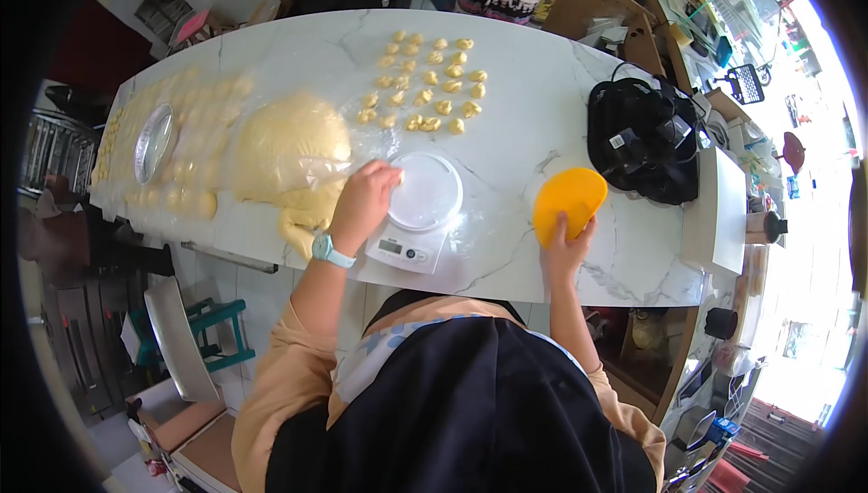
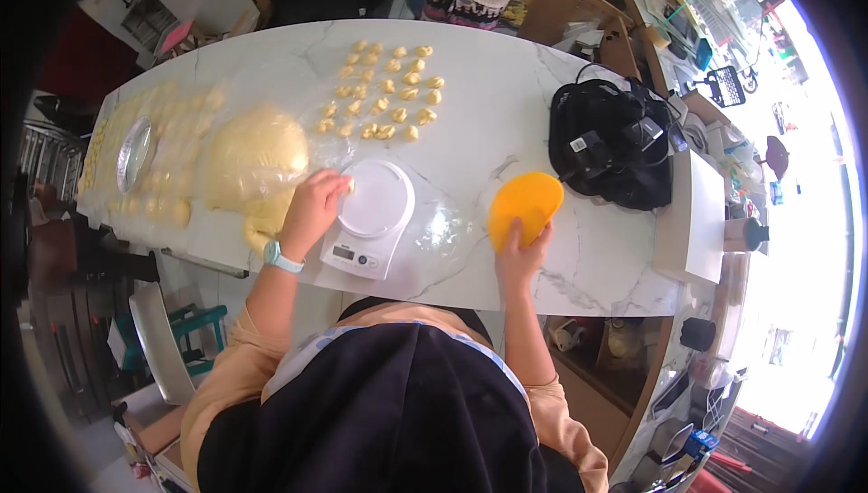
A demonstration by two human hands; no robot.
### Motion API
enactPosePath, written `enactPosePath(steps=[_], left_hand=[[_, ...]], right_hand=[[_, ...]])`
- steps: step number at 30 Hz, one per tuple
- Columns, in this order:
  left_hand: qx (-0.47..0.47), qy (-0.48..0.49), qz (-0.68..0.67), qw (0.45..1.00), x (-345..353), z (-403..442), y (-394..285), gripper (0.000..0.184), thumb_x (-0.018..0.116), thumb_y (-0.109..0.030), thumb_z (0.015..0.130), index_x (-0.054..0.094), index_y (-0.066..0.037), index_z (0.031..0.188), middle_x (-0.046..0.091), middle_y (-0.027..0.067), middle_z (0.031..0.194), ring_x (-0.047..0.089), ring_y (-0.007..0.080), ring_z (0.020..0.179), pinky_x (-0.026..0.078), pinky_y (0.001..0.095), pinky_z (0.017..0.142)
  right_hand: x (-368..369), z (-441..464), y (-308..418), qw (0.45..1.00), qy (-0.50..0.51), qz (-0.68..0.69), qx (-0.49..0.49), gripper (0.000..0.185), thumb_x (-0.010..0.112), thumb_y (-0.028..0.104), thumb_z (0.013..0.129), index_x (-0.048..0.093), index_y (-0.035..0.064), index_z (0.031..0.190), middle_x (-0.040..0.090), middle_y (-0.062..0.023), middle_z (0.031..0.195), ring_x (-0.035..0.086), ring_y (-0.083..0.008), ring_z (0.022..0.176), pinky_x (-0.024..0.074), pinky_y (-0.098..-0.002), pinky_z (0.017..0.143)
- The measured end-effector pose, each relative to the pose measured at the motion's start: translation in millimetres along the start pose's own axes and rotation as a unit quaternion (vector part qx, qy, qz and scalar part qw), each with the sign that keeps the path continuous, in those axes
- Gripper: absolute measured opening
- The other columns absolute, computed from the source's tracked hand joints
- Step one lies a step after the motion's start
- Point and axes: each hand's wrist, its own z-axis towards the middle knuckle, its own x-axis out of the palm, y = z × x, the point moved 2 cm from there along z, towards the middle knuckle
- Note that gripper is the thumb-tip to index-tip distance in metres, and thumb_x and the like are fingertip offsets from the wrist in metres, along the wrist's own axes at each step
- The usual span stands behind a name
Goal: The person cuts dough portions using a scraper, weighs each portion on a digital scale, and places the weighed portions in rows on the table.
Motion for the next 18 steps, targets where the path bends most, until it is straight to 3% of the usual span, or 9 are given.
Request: enactPosePath(steps=[3,5,7,10,13,17,18], left_hand=[[0.106,-0.106,-0.020,0.988,3,65,-27,0.016,0.057,0.000,0.089,0.069,0.001,0.100,0.065,0.0143,0.096,0.065,0.0272,0.081,0.051,0.0351,0.069],[0.125,-0.130,-0.059,0.982,16,119,-36,0.019,0.056,0.003,0.086,0.069,0.000,0.100,0.065,0.0153,0.096,0.063,0.0315,0.084,0.051,0.0378,0.074],[0.133,-0.154,-0.039,0.978,48,174,-16,0.017,0.059,-0.001,0.087,0.070,-0.002,0.100,0.065,0.0122,0.100,0.063,0.0260,0.076,0.051,0.0335,0.068],[0.108,-0.132,-0.026,0.985,96,240,11,0.018,0.062,-0.002,0.084,0.071,-0.003,0.100,0.066,0.0129,0.096,0.064,0.0264,0.075,0.051,0.0335,0.069],[0.074,-0.105,-0.031,0.991,134,269,29,0.020,0.061,-0.002,0.081,0.071,-0.003,0.098,0.066,0.0152,0.088,0.064,0.0307,0.083,0.051,0.0379,0.075],[-0.063,0.036,-0.071,0.995,131,262,30,0.021,0.056,-0.008,0.090,0.069,-0.003,0.105,0.067,0.0177,0.106,0.064,0.0320,0.097,0.052,0.0362,0.082],[0.036,-0.030,-0.090,0.995,115,245,32,0.022,0.053,-0.011,0.094,0.067,-0.003,0.110,0.064,0.0187,0.117,0.063,0.0322,0.105,0.051,0.0361,0.086]], right_hand=[[4,1,4,1.000,0.006,0.014,0.024,0.049,0.063,0.019,0.091,0.042,-0.0028,0.129,0.062,-0.0206,0.110,0.063,-0.0282,0.100,0.0492,-0.0360,0.085],[3,0,6,0.999,0.009,0.009,0.038,0.048,0.063,0.019,0.091,0.042,-0.0027,0.129,0.062,-0.0201,0.111,0.063,-0.0279,0.101,0.0491,-0.0358,0.086],[1,1,7,0.999,0.012,-0.006,0.035,0.047,0.063,0.018,0.091,0.042,-0.0027,0.129,0.062,-0.0195,0.111,0.063,-0.0277,0.102,0.0490,-0.0355,0.086],[2,1,2,0.999,0.016,0.022,0.039,0.047,0.063,0.016,0.091,0.042,-0.0028,0.129,0.062,-0.0185,0.110,0.063,-0.0270,0.101,0.0490,-0.0351,0.085],[0,2,-3,1.000,0.002,0.024,0.003,0.046,0.065,0.016,0.090,0.044,-0.0023,0.126,0.065,-0.0158,0.101,0.064,-0.0214,0.090,0.0511,-0.0321,0.078],[-2,3,-5,0.998,0.006,0.057,0.016,0.045,0.064,0.014,0.090,0.043,-0.0024,0.127,0.064,-0.0150,0.103,0.064,-0.0203,0.092,0.0506,-0.0313,0.079],[-1,2,-5,0.998,0.009,0.063,0.009,0.045,0.064,0.014,0.090,0.043,-0.0023,0.127,0.064,-0.0147,0.104,0.063,-0.0202,0.093,0.0504,-0.0310,0.080]])
